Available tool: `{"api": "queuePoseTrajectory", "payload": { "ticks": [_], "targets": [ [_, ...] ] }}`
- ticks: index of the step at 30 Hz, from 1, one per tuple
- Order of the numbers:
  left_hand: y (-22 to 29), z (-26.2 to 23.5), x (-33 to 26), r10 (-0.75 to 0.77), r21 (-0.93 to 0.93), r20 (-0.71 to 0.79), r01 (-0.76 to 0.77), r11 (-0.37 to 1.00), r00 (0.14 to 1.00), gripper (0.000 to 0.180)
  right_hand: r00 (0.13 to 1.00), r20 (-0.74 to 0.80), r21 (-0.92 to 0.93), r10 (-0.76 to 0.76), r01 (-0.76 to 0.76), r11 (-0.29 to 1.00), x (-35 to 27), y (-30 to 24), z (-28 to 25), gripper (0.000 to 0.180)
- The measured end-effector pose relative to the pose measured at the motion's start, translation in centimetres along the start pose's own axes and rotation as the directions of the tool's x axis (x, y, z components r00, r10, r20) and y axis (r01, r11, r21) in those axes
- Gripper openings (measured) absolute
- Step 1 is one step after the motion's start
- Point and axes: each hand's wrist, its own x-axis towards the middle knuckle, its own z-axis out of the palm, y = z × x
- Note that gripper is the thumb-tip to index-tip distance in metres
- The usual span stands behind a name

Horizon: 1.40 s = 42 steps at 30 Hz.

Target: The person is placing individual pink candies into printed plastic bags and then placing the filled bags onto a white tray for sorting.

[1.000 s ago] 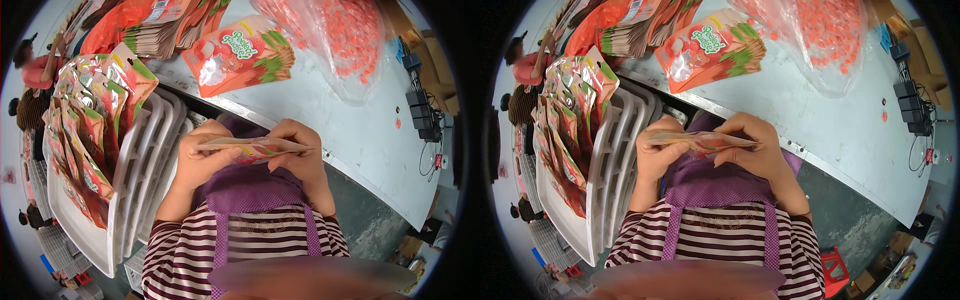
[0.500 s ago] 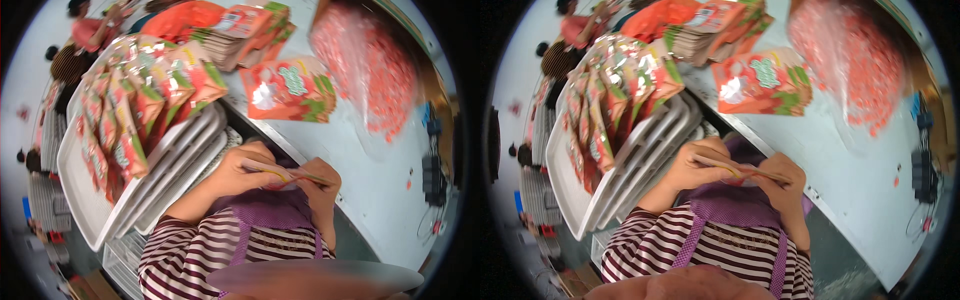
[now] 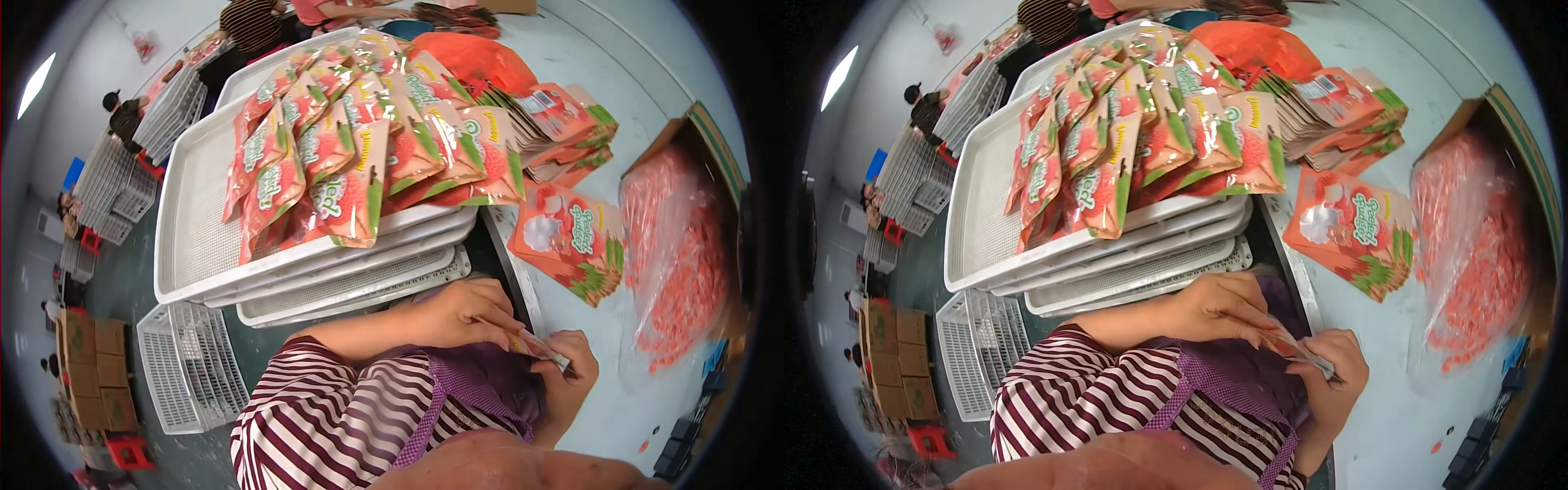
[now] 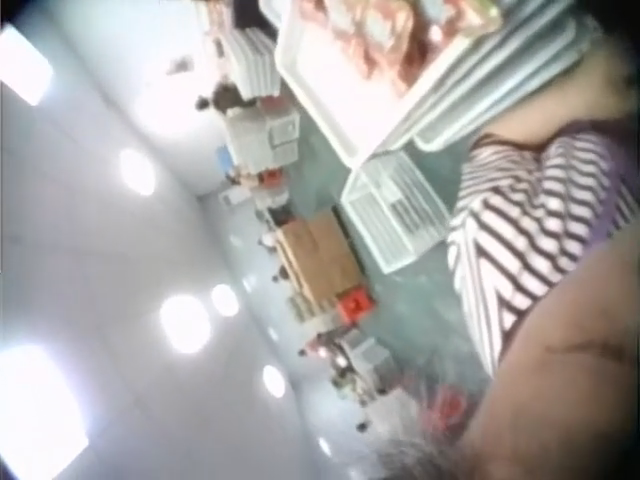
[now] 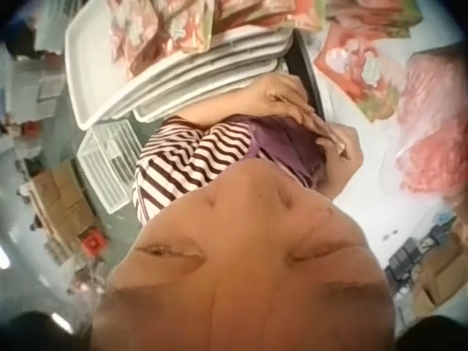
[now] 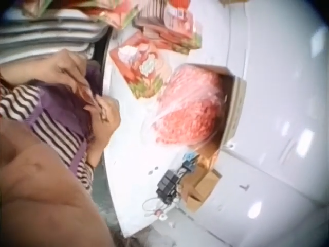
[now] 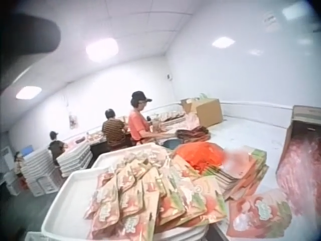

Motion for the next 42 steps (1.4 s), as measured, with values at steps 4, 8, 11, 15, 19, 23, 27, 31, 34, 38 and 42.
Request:
{"api": "queuePoseTrajectory", "payload": {
  "ticks": [4,8,11,15,19,23,27,31,34,38,42],
  "targets": [
    [0.5,-0.2,-0.4,0.065,0.118,-0.003,-0.064,0.991,0.998,0.027,0.97,0.071,-0.319,-0.23,0.241,0.917,1.3,-2.4,0.2,0.04],
    [0.8,0.0,-0.6,0.141,0.134,0.003,-0.14,0.981,0.99,0.026,0.92,0.282,-0.405,-0.272,0.371,0.836,1.4,-2.7,1.3,0.028],
    [0.5,-0.1,-0.5,0.17,0.186,0.029,-0.172,0.967,0.985,0.027,0.957,0.27,-0.432,-0.11,0.223,0.874,1.3,-3.3,1.6,0.024],
    [0.6,0.3,-1.1,0.149,0.205,0.037,-0.154,0.967,0.988,0.028,0.974,0.191,-0.435,-0.118,0.192,0.88,0.6,-3.1,2.3,0.022],
    [0.3,0.3,-0.5,0.144,0.187,0.093,-0.159,0.969,0.985,0.034,0.977,0.202,-0.37,-0.068,0.14,0.918,0.4,-2.2,1.7,0.024],
    [0.4,0.1,-1.0,0.092,0.195,0.156,-0.121,0.973,0.983,0.045,0.976,0.207,-0.347,-0.07,0.14,0.927,0.0,-1.8,2.0,0.025],
    [0.2,0.5,-0.4,0.079,0.199,0.159,-0.11,0.974,0.984,0.04,0.978,0.186,-0.492,-0.094,0.176,0.853,-0.4,-1.3,2.4,0.023],
    [-0.4,0.9,-0.4,0.012,0.27,0.142,-0.051,0.962,0.99,0.031,0.979,0.186,-0.476,-0.083,0.164,0.864,-0.9,-0.5,3.1,0.026],
    [-0.5,1.2,-0.4,0.035,0.283,0.142,-0.074,0.956,0.989,0.022,0.978,0.203,-0.479,-0.056,0.149,0.865,-1.0,-0.5,2.8,0.027],
    [-0.6,1.3,-0.3,0.091,0.322,0.162,-0.14,0.936,0.983,0.029,0.979,0.201,-0.381,0.018,0.062,0.922,-1.0,-0.3,2.3,0.033],
    [-0.6,1.3,-0.2,0.04,0.279,0.204,-0.098,0.955,0.978,0.036,0.976,0.215,-0.403,-0.03,0.116,0.908,-1.7,0.5,2.0,0.037]
  ]
}}
